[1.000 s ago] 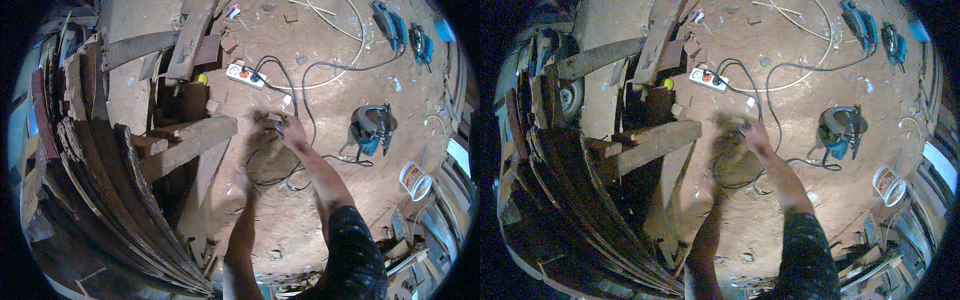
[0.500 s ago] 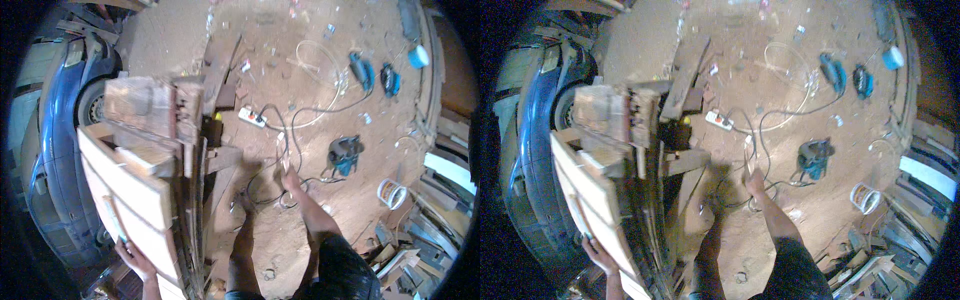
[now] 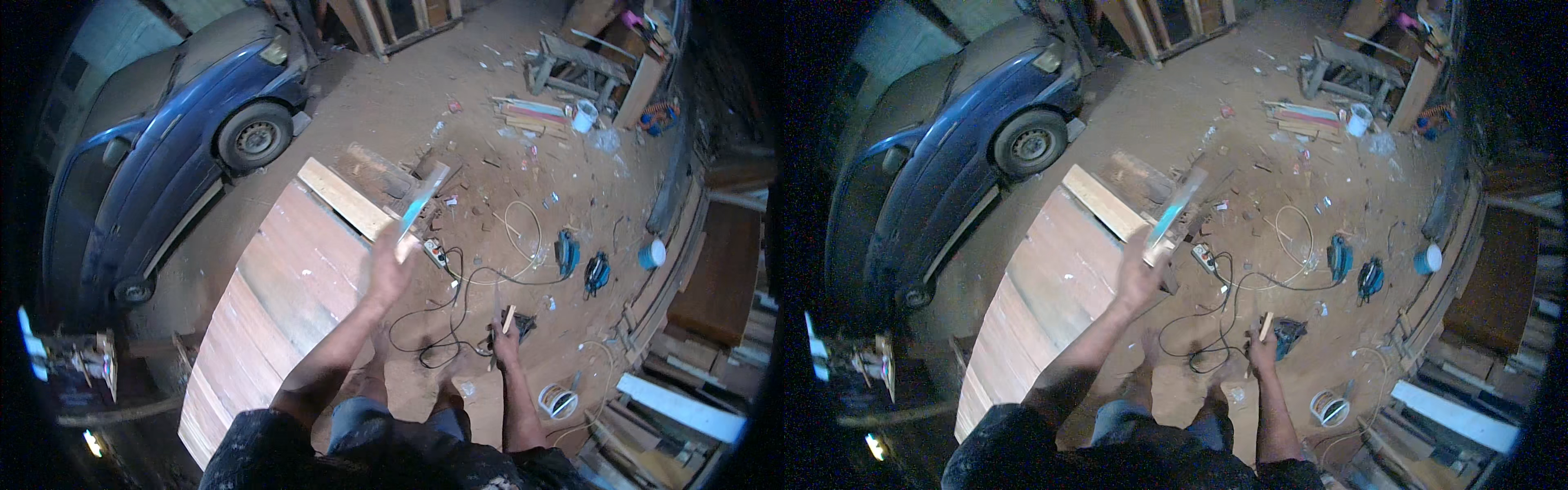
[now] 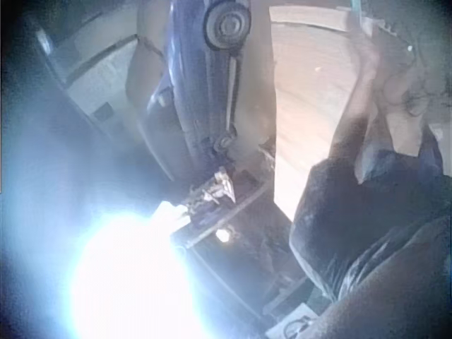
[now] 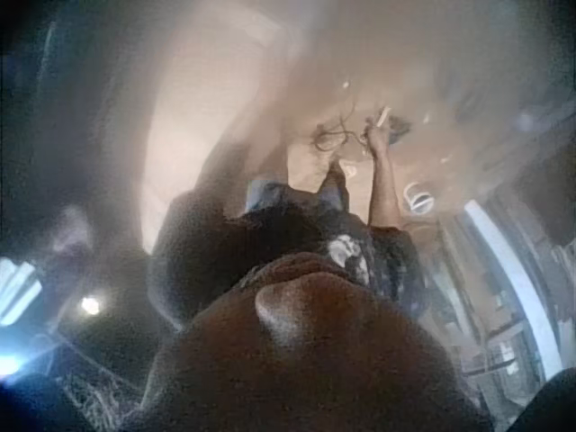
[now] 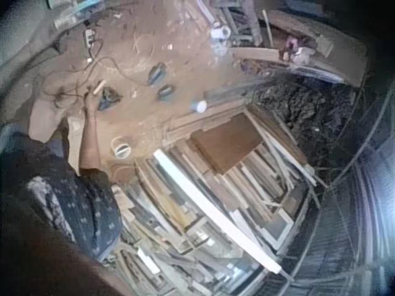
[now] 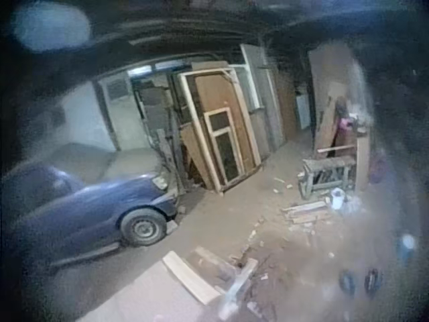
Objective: The person assembles a wooden structure by hammering planks together, then uses a circular saw to cut a piece of wood. They also use a hammer to adjust the alignment of the planks.
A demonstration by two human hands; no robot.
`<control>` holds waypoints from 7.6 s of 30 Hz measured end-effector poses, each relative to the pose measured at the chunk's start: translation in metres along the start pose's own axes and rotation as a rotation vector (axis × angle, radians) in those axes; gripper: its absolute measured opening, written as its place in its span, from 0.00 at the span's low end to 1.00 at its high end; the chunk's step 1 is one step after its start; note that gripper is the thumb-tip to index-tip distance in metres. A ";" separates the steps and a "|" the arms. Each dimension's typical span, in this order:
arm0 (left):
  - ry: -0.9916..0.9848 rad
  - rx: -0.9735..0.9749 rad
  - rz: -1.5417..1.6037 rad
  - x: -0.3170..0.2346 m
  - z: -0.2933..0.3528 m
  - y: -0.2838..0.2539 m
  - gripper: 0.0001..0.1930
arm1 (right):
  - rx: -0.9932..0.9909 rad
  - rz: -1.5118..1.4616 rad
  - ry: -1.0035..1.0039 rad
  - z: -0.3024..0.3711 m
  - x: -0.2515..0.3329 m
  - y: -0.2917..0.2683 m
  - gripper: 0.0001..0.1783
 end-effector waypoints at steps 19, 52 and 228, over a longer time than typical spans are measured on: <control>-0.771 -0.115 0.917 0.229 -0.019 -0.154 0.26 | 0.218 0.005 -0.011 0.063 0.082 0.126 0.15; 0.496 0.562 -0.585 0.401 -0.274 -0.166 0.16 | 0.280 0.375 -0.048 0.007 0.154 0.316 0.14; 0.355 0.319 -0.295 0.181 -0.025 -0.022 0.13 | 0.287 -0.016 0.039 -0.010 0.040 0.183 0.19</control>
Point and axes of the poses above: each hand's wrist, its own z-axis away from the middle knuckle, its own y-axis out of the palm, x = y × z, the point moved 5 cm from there along -z, towards the middle knuckle, and after that the axes turned 3 degrees about -y, right-handed, at the moved point
